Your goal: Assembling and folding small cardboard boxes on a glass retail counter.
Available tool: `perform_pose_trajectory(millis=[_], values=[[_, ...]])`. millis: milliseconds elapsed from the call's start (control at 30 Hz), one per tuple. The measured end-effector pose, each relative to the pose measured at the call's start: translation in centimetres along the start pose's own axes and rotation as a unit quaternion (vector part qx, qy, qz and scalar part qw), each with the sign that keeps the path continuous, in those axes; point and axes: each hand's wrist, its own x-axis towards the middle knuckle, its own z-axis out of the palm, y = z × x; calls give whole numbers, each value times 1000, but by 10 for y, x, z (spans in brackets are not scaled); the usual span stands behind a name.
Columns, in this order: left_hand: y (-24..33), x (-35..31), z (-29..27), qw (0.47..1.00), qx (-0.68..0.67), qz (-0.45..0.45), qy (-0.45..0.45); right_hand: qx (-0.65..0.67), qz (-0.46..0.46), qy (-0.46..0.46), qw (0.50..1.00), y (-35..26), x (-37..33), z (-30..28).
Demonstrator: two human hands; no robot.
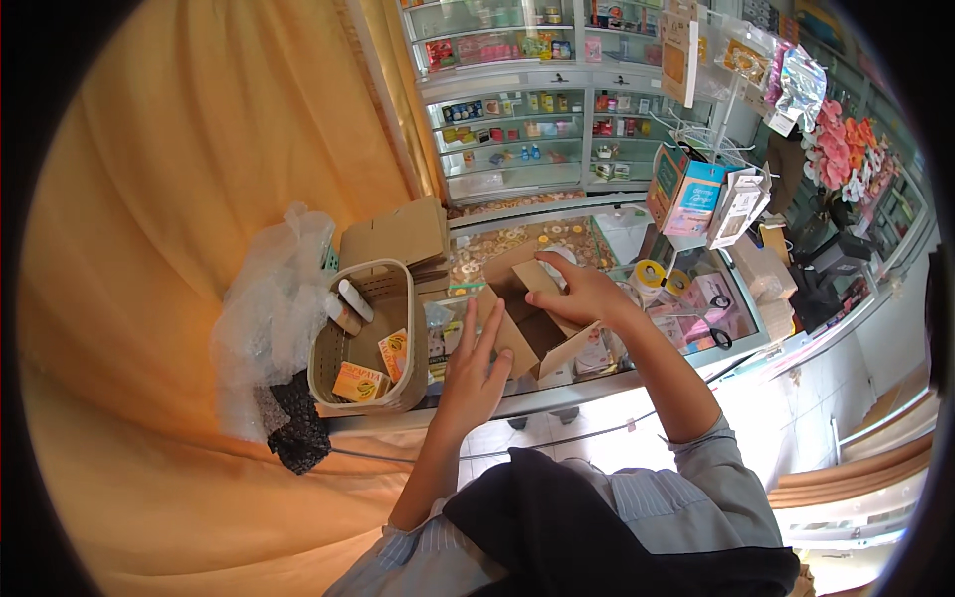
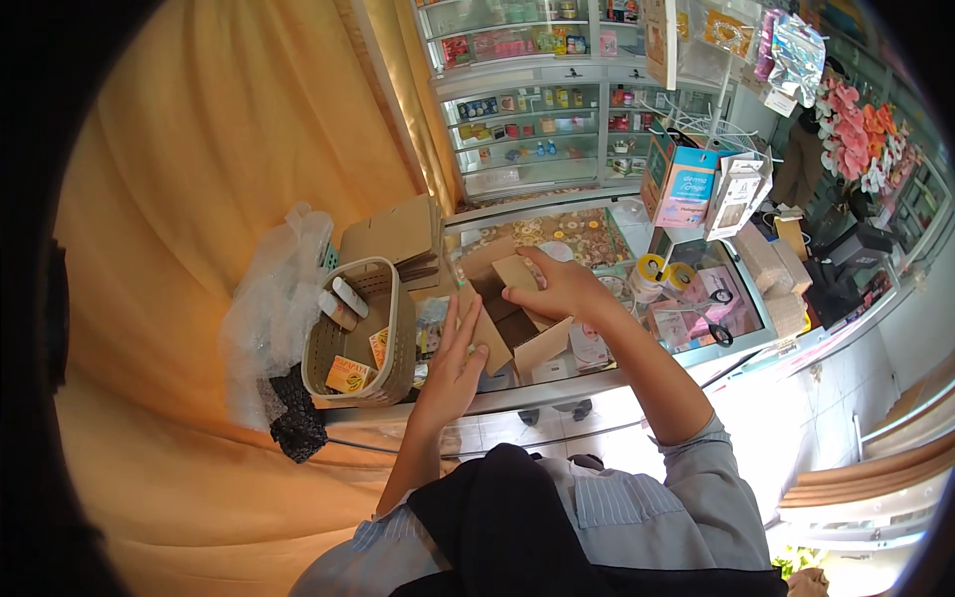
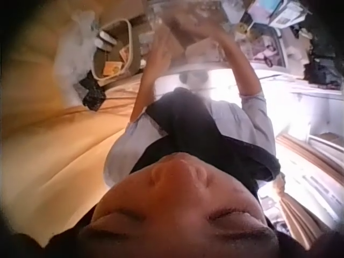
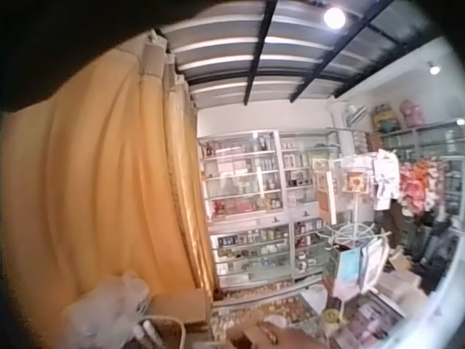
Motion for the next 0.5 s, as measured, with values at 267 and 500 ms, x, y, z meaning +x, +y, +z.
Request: perform_pose_trajectory(millis=[267,500], values=[[-1,9,-7,992,109,-51,-44,38,-9,-17,999,1,0,-8],[-12,21,-5,999,20,-21,-41,289,76,-27,954,-17,-36,-21]])
